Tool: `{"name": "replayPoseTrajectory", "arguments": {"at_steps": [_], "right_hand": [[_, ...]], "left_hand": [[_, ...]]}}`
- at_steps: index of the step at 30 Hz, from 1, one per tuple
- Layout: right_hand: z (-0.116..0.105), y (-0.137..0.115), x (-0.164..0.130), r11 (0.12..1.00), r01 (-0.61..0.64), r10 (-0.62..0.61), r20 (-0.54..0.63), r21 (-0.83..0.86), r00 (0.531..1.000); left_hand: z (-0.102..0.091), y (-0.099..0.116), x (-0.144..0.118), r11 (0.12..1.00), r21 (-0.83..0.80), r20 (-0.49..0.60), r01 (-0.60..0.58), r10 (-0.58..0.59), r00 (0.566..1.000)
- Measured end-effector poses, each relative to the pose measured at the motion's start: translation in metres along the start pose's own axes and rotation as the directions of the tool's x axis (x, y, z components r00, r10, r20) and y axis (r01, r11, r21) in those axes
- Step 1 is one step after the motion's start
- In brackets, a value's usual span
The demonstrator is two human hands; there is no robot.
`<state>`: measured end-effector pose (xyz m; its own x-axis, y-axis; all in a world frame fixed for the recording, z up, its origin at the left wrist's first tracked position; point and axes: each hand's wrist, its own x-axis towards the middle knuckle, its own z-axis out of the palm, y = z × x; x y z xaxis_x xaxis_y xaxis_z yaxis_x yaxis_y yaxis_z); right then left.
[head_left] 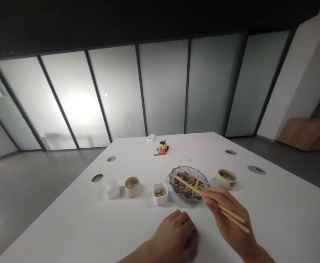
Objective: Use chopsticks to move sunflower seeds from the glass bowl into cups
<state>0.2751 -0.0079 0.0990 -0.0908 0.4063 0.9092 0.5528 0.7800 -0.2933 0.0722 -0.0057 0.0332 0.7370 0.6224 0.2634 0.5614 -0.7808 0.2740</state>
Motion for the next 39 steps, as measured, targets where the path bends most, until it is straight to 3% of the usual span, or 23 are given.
{"name": "replayPoseTrajectory", "arguments": {"at_steps": [10, 22, 39], "right_hand": [[-0.005, 0.032, 0.001, 0.964, -0.078, 0.063, -0.066, -0.254, 0.996], [0.002, 0.039, -0.003, 0.971, -0.122, 0.115, -0.045, -0.207, 0.992], [0.001, 0.023, -0.001, 0.987, -0.032, 0.021, -0.072, -0.157, 0.997]], "left_hand": [[-0.005, -0.001, -0.003, 0.998, -0.062, 0.037, 0.019, -0.016, 0.999], [-0.009, 0.003, -0.003, 0.998, -0.063, 0.052, 0.018, -0.015, 0.999], [-0.008, 0.003, -0.002, 1.000, -0.027, 0.043, 0.015, -0.014, 0.999]]}}
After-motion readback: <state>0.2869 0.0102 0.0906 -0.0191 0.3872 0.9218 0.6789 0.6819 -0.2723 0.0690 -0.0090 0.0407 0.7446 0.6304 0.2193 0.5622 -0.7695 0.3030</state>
